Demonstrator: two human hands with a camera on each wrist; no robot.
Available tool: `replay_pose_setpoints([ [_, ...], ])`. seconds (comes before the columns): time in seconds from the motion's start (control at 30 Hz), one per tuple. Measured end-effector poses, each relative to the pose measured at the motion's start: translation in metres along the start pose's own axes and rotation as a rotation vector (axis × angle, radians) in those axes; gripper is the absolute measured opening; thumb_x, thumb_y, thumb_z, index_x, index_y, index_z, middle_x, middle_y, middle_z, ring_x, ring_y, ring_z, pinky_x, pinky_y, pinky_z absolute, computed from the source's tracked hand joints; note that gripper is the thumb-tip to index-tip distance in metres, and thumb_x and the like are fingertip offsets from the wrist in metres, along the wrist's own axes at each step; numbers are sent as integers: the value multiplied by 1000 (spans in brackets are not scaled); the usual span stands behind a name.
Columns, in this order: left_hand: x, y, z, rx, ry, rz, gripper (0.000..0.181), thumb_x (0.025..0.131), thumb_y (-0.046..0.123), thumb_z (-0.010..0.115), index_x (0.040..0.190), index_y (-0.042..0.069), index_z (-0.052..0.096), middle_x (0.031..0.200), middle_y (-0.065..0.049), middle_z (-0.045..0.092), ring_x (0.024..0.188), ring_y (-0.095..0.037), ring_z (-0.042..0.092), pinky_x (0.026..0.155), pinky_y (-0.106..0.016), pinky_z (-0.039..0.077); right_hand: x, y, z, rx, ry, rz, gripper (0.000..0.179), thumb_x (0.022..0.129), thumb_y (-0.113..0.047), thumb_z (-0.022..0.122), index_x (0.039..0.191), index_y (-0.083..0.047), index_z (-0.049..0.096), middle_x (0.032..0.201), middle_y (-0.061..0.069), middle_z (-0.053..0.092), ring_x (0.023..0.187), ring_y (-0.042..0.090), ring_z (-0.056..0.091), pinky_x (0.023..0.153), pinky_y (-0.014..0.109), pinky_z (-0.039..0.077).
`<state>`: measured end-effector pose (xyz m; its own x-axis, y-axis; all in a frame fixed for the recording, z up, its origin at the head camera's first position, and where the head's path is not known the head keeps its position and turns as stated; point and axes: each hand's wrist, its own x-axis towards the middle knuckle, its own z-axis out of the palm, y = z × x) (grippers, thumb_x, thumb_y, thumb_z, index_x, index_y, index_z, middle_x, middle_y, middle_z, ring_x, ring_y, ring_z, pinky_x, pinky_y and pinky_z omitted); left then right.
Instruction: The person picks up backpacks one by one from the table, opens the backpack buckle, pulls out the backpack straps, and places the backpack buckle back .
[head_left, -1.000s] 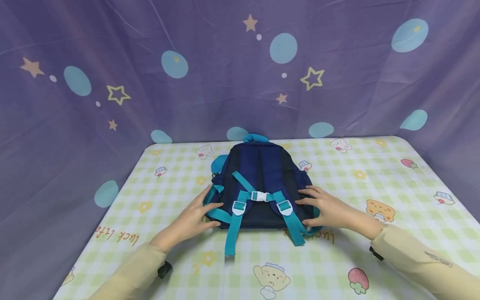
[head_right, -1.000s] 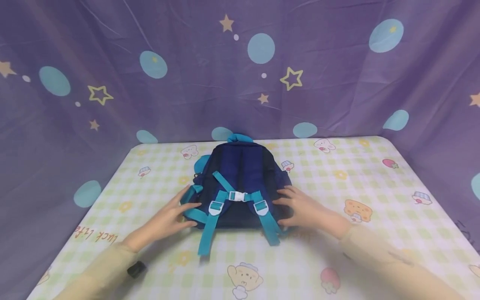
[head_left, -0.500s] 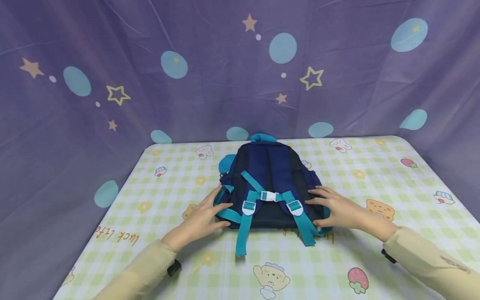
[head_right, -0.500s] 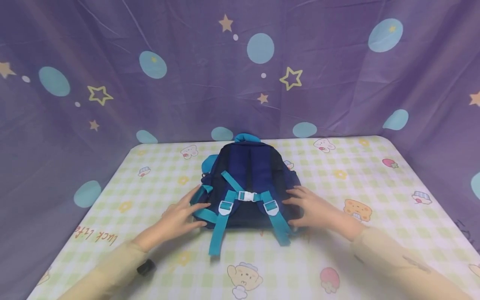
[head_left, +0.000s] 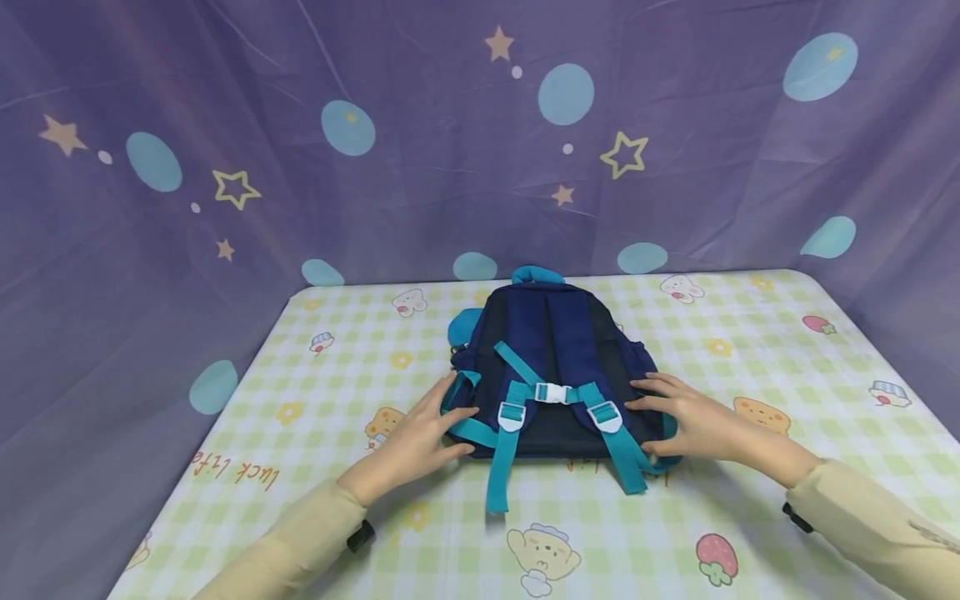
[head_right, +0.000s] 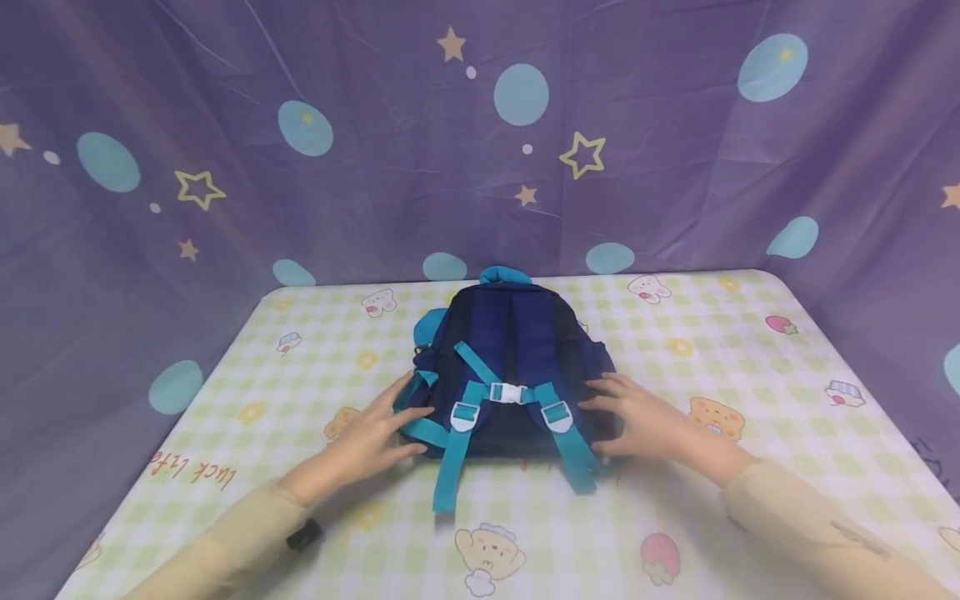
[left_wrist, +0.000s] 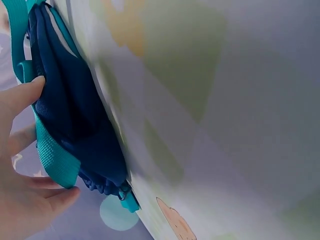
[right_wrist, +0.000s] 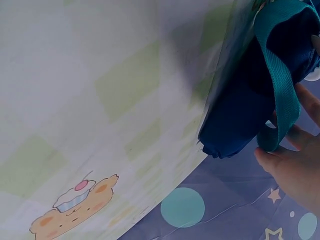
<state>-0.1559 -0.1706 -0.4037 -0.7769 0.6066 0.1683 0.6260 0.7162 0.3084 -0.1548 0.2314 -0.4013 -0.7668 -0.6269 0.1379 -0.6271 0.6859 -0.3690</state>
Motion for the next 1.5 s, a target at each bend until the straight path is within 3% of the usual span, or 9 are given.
replay_pose_setpoints([
  [0.23,1,1,-1,-4,-14,-1,47,87,28,76,127,7,66,151,-34,23,138,-47,29,103,-57,39,-1,2,-3,4,-9,6,49,78,-29,82,119,-6,69,136,24,51,129,54,35,95,66,41],
  [0.47,7,4,-14,4,-72,-1,41,89,24,74,125,6,66,150,-36,24,135,-52,30,106,-60,34,2,-3,-12,-15,-74,27,49,79,-30,82,120,-6,68,136,26,51,129,55,34,97,66,38],
  [0.73,21,16,-37,59,-12,46,44,90,24,73,127,3,64,148,-33,32,136,-52,30,106,-59,34,10,-11,-30,-15,-74,16,37,86,-19,75,117,0,68,124,26,58,117,49,51,93,59,46],
  [0.9,36,26,-44,85,-24,92,45,91,26,71,129,2,62,142,-29,43,134,-45,37,109,-54,32,21,-17,-36,11,-64,26,34,91,-17,71,119,1,67,121,23,61,112,43,57,91,54,49],
  [1.13,59,35,-43,84,-78,144,44,94,25,68,130,1,61,134,-25,53,128,-40,48,106,-52,37,38,-25,-34,38,-49,12,32,91,-14,70,119,2,66,116,18,64,107,38,61,87,49,52],
  [1.33,76,41,-37,-34,-165,74,44,95,25,66,133,1,59,132,-20,56,122,-34,54,101,-47,44,51,-25,-27,77,-36,37,34,91,-15,70,119,3,67,117,18,66,108,37,62,88,49,52],
  [1.5,87,48,-29,-60,-219,49,46,95,24,67,135,3,57,131,-17,58,118,-31,57,96,-41,48,60,-25,-18,121,-58,44,33,91,-16,70,119,3,67,117,18,66,105,35,63,85,46,53],
])
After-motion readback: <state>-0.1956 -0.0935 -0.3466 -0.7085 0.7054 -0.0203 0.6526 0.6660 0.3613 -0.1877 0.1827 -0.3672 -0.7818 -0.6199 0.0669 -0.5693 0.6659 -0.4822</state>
